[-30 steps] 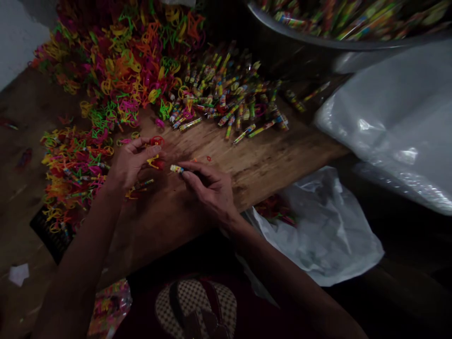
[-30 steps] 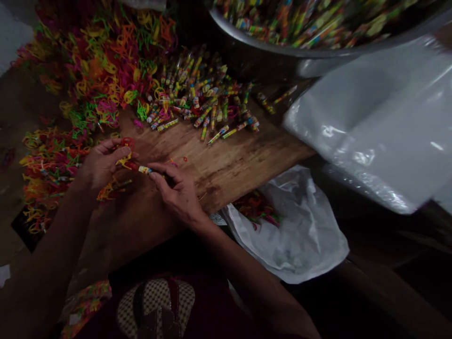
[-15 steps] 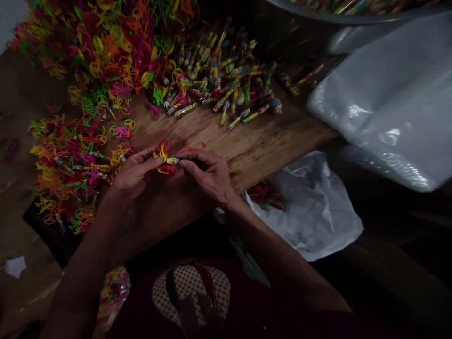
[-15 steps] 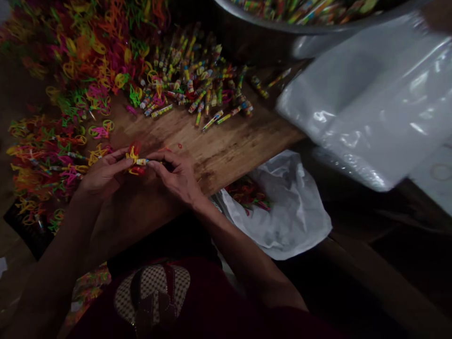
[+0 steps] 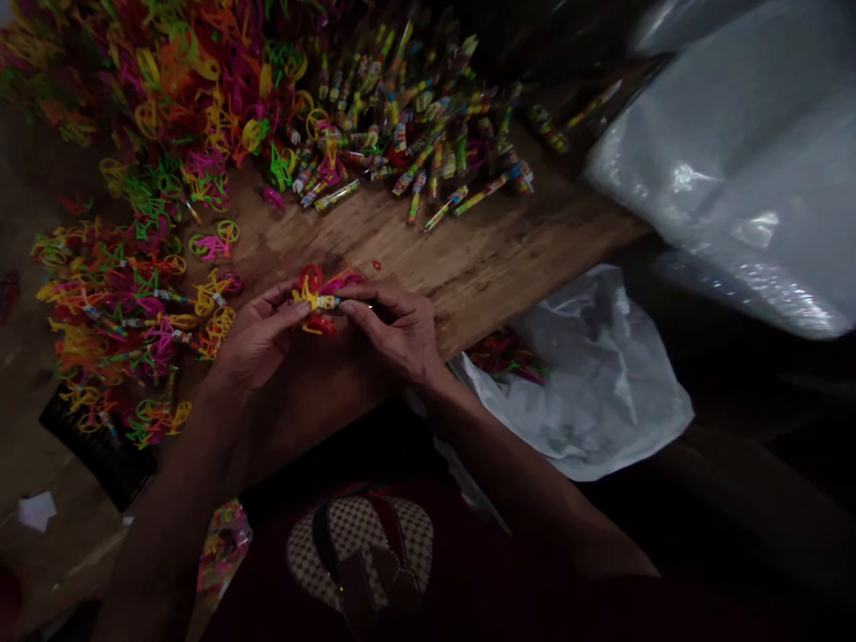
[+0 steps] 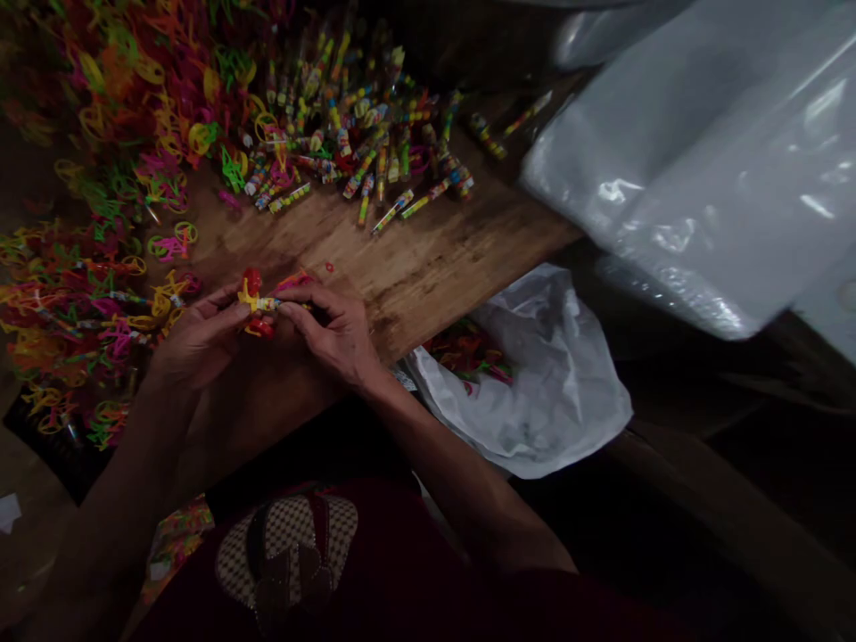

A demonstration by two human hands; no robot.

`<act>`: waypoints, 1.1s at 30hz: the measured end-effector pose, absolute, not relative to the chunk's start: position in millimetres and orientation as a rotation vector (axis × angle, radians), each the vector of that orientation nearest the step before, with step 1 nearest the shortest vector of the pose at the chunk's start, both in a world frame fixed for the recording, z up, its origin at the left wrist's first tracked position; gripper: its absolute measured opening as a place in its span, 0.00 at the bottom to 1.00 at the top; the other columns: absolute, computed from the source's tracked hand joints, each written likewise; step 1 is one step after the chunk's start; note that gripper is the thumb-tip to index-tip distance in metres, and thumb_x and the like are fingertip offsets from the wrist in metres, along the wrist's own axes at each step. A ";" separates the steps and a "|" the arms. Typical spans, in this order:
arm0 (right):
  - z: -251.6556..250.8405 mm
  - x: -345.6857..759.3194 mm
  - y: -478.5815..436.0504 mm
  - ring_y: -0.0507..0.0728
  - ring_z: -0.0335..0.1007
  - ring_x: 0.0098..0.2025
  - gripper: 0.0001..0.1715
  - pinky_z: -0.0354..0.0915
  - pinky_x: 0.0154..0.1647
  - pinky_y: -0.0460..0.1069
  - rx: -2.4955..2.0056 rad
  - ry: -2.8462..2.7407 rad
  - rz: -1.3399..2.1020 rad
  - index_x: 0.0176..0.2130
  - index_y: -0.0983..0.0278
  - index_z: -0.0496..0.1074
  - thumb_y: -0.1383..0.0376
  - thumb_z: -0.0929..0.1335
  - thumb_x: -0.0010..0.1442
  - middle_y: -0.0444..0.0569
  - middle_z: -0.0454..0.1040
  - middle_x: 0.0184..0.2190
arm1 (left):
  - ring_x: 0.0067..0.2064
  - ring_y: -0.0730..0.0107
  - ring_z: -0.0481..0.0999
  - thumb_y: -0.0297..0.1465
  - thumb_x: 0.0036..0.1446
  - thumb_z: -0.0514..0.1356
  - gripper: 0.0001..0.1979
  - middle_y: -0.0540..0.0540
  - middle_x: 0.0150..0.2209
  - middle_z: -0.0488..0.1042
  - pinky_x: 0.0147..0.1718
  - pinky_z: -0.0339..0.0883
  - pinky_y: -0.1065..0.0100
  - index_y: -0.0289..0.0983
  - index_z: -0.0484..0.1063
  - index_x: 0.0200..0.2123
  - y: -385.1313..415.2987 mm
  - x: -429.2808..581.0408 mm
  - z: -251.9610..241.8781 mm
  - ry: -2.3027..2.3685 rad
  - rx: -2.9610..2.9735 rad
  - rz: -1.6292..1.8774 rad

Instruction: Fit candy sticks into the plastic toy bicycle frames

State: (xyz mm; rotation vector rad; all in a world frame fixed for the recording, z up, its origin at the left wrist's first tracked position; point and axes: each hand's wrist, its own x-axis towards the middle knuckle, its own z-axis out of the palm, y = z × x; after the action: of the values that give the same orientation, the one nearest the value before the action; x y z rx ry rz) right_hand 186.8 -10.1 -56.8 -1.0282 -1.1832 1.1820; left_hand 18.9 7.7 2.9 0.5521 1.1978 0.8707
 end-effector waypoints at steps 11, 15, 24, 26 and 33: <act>-55.6 193.6 -10.1 0.55 0.79 0.41 0.18 0.74 0.45 0.52 -1.021 -1.258 1.230 0.39 0.57 0.82 0.48 0.70 0.61 0.46 0.84 0.38 | 0.38 0.71 0.81 0.20 0.48 0.68 0.15 0.47 0.36 0.82 0.45 0.72 0.71 0.34 0.78 0.41 1.2 17.2 -1.7 1.208 0.514 0.827; -57.4 194.6 -9.4 0.55 0.79 0.38 0.17 0.75 0.43 0.51 -0.979 -1.248 1.258 0.38 0.57 0.82 0.49 0.71 0.61 0.45 0.83 0.36 | 0.37 0.71 0.81 0.21 0.50 0.68 0.13 0.46 0.38 0.82 0.43 0.73 0.71 0.34 0.78 0.41 -0.1 17.8 -2.1 1.177 0.470 0.785; -52.5 208.1 -9.0 0.57 0.80 0.41 0.17 0.75 0.47 0.54 -1.010 -1.352 1.312 0.38 0.56 0.82 0.48 0.71 0.61 0.45 0.83 0.36 | 0.40 0.67 0.82 0.21 0.47 0.70 0.16 0.43 0.41 0.82 0.42 0.74 0.70 0.33 0.79 0.42 -1.0 14.8 -4.8 1.138 0.491 0.730; -50.5 210.2 -8.0 0.57 0.80 0.41 0.16 0.75 0.48 0.54 -1.004 -1.372 1.285 0.38 0.56 0.82 0.49 0.71 0.61 0.45 0.83 0.36 | 0.39 0.68 0.82 0.22 0.47 0.71 0.15 0.43 0.40 0.82 0.41 0.75 0.69 0.33 0.79 0.41 -0.6 16.2 -5.6 1.146 0.493 0.732; -52.5 208.3 -11.8 0.56 0.79 0.39 0.17 0.76 0.45 0.54 -1.033 -1.343 1.311 0.38 0.57 0.82 0.48 0.71 0.61 0.45 0.83 0.35 | 0.42 0.65 0.82 0.24 0.46 0.72 0.16 0.44 0.40 0.82 0.42 0.75 0.69 0.34 0.78 0.41 -0.3 19.9 -8.5 1.183 0.503 0.699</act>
State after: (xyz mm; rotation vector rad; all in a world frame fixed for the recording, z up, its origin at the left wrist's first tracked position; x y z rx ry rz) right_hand 208.3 -11.8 -52.5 -1.0327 -1.3429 1.3111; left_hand 19.9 -0.3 -8.5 0.5034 1.1835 0.6994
